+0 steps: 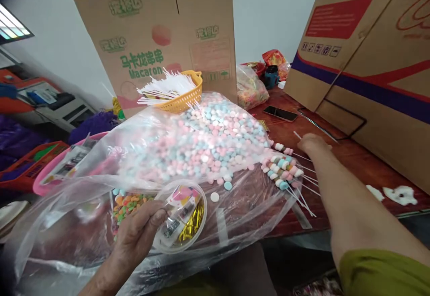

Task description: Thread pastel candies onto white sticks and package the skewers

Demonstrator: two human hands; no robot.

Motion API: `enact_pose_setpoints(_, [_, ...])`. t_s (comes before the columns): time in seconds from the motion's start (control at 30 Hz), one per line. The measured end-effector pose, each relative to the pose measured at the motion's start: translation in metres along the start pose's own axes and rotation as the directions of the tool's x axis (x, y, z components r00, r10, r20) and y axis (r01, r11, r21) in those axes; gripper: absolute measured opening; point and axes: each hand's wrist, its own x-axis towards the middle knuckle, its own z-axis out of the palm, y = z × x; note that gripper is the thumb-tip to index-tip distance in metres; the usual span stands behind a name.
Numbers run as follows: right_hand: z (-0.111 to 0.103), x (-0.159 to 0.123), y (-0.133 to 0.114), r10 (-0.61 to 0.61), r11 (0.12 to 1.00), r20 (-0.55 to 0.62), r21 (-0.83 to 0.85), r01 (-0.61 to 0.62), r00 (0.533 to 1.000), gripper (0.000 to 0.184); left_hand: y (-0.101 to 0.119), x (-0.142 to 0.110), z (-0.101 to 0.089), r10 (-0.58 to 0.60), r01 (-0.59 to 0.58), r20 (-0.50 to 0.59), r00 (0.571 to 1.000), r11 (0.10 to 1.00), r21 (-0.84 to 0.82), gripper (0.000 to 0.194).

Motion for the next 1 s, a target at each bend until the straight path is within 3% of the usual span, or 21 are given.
enact_pose_setpoints(0.13, [-0.058, -0.025, -0.013, 0.099, 0.989, -0.029, 0.113, -0.095, 0.995, 0.025, -0.007, -0.001, 0.004, 0.054, -0.056, -0.04, 0.998, 0.997, -0.05, 0.017])
enact_pose_setpoints(0.23, [-0.105, -0.086, -0.066, -0.024, 0.91, -0.149, 0.405, 0.083, 0.989, 0.038, -0.009, -0.003, 0.006, 0.098, -0.103, -0.061, 0.993, 0.99, -0.093, 0.018])
enact_pose_setpoints(0.27, [-0.116, -0.112, -0.09, -0.072, 0.756, -0.191, 0.63, 0.178, 0.979, 0.032, -0.008, -0.003, 0.006, 0.107, -0.114, -0.067, 0.992, 0.988, -0.101, 0.018])
enact_pose_setpoints(0.33, [-0.13, -0.163, -0.138, -0.134, 0.463, -0.204, 0.852, 0.243, 0.97, 0.014, -0.007, -0.005, 0.005, 0.127, -0.136, -0.094, 0.988, 0.985, -0.106, 0.015])
enact_pose_setpoints(0.4, [-0.132, -0.205, -0.178, -0.159, 0.271, -0.257, 0.917, 0.293, 0.953, 0.009, -0.004, -0.007, 0.001, 0.165, -0.181, -0.143, 0.976, 0.978, -0.103, 0.013])
enact_pose_setpoints(0.5, [-0.124, -0.24, -0.211, -0.209, 0.088, -0.256, 0.956, 0.279, 0.944, 0.011, -0.002, -0.015, -0.008, 0.22, -0.241, -0.199, 0.955, 0.967, -0.088, 0.014])
enact_pose_setpoints(0.57, [-0.116, -0.25, -0.22, -0.27, 0.044, -0.211, 0.972, 0.231, 0.939, 0.013, -0.002, -0.022, -0.015, 0.226, -0.248, -0.208, 0.952, 0.965, -0.084, 0.016])
enact_pose_setpoints(0.67, [-0.109, -0.256, -0.225, -0.326, 0.045, -0.144, 0.985, 0.168, 0.934, 0.014, -0.003, -0.03, -0.024, 0.22, -0.242, -0.21, 0.953, 0.966, -0.086, 0.016])
enact_pose_setpoints(0.87, [-0.114, -0.266, -0.241, -0.274, 0.068, -0.216, 0.968, 0.243, 0.937, 0.016, -0.007, -0.039, -0.031, 0.201, -0.229, -0.207, 0.957, 0.966, -0.122, 0.011])
enact_pose_setpoints(1.0, [-0.113, -0.274, -0.247, -0.327, 0.062, -0.201, 0.97, 0.233, 0.923, 0.016, -0.008, -0.042, -0.032, 0.166, -0.212, -0.252, 0.954, 0.963, -0.169, 0.012])
